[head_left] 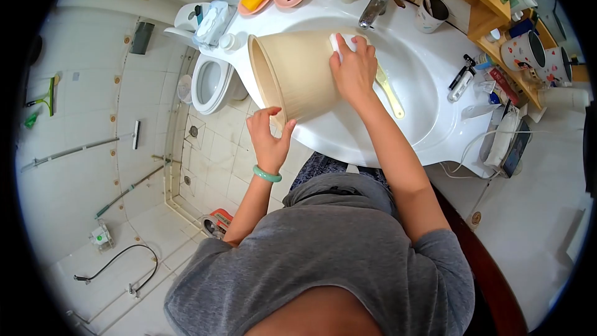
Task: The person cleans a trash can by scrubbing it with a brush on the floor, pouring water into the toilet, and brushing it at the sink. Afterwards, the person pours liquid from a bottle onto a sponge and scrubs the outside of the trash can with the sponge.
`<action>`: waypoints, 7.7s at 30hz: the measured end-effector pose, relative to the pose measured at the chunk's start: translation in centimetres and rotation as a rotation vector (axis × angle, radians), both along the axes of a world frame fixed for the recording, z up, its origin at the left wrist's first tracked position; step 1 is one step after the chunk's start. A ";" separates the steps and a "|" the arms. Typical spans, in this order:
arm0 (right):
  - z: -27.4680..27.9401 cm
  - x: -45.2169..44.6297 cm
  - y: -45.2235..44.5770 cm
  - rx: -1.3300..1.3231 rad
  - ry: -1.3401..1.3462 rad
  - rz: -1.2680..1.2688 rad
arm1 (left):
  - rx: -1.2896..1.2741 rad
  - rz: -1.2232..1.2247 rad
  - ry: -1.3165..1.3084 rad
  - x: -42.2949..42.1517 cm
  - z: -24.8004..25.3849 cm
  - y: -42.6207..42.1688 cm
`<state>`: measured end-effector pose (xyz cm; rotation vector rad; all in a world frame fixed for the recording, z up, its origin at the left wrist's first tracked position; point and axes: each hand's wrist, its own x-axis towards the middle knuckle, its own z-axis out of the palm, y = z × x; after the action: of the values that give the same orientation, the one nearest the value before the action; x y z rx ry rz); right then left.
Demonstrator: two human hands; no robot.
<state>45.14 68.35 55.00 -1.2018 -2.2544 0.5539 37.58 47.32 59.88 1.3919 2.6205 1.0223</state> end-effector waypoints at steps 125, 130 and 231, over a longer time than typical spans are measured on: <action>2.1 8.6 -1.3 0.227 -0.108 0.651 | 0.317 -0.057 -0.335 -3.8 -6.1 8.5; 2.1 5.0 -2.2 0.276 -0.077 0.612 | 0.338 -0.084 -0.320 -3.7 -6.0 8.4; 2.7 9.0 -0.4 0.013 -0.015 0.536 | 0.350 -0.047 -0.249 -4.9 -5.1 5.7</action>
<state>54.18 67.92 57.71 -0.5815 -2.5901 0.7222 32.68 53.01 54.79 1.2687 2.3002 1.5916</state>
